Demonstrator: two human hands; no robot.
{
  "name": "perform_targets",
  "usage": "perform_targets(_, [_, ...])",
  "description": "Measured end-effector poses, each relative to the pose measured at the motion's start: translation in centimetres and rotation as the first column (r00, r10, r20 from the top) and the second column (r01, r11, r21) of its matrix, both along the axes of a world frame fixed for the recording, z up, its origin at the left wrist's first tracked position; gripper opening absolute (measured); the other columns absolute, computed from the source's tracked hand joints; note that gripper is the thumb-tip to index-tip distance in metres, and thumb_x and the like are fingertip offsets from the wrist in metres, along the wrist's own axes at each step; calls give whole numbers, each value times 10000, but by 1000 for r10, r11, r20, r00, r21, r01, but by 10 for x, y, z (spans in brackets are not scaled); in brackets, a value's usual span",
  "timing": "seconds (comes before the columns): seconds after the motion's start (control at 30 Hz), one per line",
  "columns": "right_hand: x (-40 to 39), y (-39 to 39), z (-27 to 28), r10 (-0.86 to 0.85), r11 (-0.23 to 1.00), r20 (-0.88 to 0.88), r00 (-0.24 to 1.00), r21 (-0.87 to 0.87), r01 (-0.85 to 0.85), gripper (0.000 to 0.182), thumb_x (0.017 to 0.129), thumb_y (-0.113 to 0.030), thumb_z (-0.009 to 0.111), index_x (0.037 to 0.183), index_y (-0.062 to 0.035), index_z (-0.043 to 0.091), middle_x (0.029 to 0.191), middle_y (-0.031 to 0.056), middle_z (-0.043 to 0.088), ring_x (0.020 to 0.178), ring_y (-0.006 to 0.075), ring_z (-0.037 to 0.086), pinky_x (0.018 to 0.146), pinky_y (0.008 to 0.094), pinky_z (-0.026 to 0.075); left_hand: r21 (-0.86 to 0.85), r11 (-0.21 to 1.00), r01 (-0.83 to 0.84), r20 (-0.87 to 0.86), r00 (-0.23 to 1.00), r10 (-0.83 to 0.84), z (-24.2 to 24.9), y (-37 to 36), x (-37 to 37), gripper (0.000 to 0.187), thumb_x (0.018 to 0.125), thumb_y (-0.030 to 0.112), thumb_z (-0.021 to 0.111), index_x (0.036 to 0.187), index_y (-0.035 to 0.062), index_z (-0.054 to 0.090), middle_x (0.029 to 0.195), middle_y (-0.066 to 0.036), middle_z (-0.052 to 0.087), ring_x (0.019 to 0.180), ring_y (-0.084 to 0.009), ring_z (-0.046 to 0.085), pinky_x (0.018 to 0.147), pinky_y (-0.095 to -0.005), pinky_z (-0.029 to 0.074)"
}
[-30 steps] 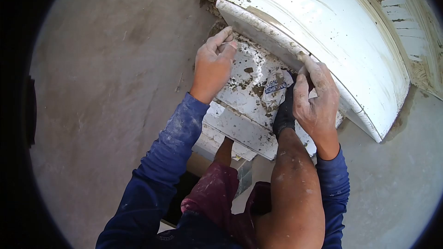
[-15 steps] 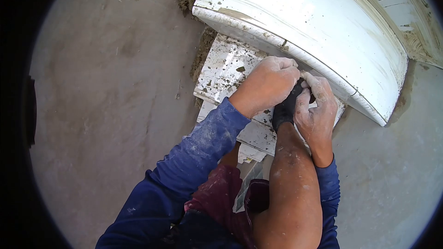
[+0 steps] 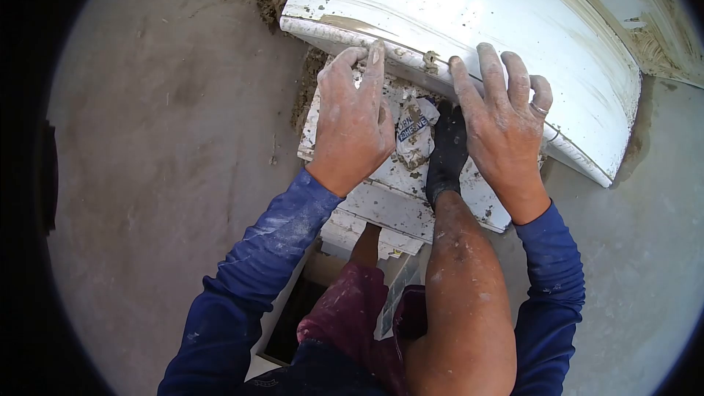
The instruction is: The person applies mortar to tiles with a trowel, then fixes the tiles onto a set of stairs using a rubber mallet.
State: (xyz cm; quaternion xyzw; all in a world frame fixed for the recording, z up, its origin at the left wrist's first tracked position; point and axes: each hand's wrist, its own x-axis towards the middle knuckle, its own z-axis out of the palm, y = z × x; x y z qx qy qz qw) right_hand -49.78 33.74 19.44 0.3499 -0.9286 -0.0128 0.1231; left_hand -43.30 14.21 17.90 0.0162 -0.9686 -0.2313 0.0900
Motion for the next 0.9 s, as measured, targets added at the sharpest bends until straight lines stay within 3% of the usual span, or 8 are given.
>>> perform_targets(0.07, [2, 9, 0, -70, 996, 42, 997, -60, 72, 600, 734, 7, 665, 1306, -174, 651, 1360, 97, 548, 1244, 299, 488, 998, 474, 329, -36, 999, 24, -11, 1000, -25, -6, 12, -4, 677, 792, 52, 618, 1448, -13, 462, 1465, -292, 344, 1353, -503, 315, 1088, -598, 296])
perform_targets(0.2, [23, 18, -12, -194, 960, 132, 972, -177, 216, 618, 702, 5, 684, 1298, -153, 659, 1371, 120, 538, 1281, 328, 465, 1027, 508, 317, -161, 981, 109, 14, 994, -108, -22, 36, -9, 695, 780, 91, 605, 1467, 103, 501, 1639, -218, 195, 1501, -485, 131, 1077, -649, 228])
perform_targets(0.3, [43, 32, -19, -327, 916, 159, 932, -189, 354, 654, 707, -9, 672, 1343, -156, 636, 1395, 131, 522, 1309, 339, 443, 1085, 519, 275, -255, 951, 173, 23, 985, -173, -20, 45, -9, 730, 762, 66, 612, 1479, 141, 501, 1637, -235, 196, 1501, -471, 144, 1096, -599, 219])
perform_targets(0.5, [68, 101, -44, -582, 805, 75, 810, -90, 586, 796, 687, 29, 613, 1461, -129, 518, 1505, 229, 382, 1385, 405, 320, 1115, 560, 238, -376, 920, 110, 116, 991, -71, -28, 22, 4, 805, 752, 67, 632, 1526, 86, 414, 1619, -269, 217, 1502, -486, 126, 1121, -610, 182])
perform_targets(0.57, [73, 103, -49, -602, 785, 93, 793, -115, 609, 815, 680, 27, 614, 1472, -129, 502, 1516, 235, 366, 1390, 408, 312, 1119, 565, 236, -300, 943, 147, 118, 986, -116, -30, 41, 5, 791, 769, 92, 621, 1528, 62, 398, 1619, -262, 226, 1507, -492, 108, 1145, -626, 131])
perform_targets(0.7, [69, 71, -44, -495, 841, 102, 863, -195, 505, 760, 679, 16, 629, 1421, -128, 551, 1515, 224, 386, 1379, 420, 329, 1121, 565, 259, -227, 936, 269, 17, 962, -273, -39, 92, -4, 762, 784, 129, 605, 1522, 91, 417, 1623, -247, 230, 1514, -491, 98, 1160, -633, 98])
perform_targets(0.8, [79, 70, -50, -280, 875, 137, 950, -370, 311, 643, 700, 9, 636, 1332, -109, 621, 1449, 219, 466, 1329, 399, 411, 1106, 549, 310, -197, 925, 325, -12, 943, -334, -36, 96, -10, 759, 781, 134, 608, 1518, 105, 428, 1615, -256, 235, 1507, -502, 109, 1157, -638, 98])
perform_targets(0.9, [92, 70, -64, 160, 827, 576, 801, -521, 210, 526, 745, -37, 691, 1268, -89, 656, 1371, 226, 527, 1258, 387, 497, 1066, 525, 386, -240, 964, 110, 51, 994, -101, -24, 54, -4, 789, 774, 129, 613, 1532, 87, 395, 1598, -282, 235, 1495, -518, 123, 1161, -629, 102])
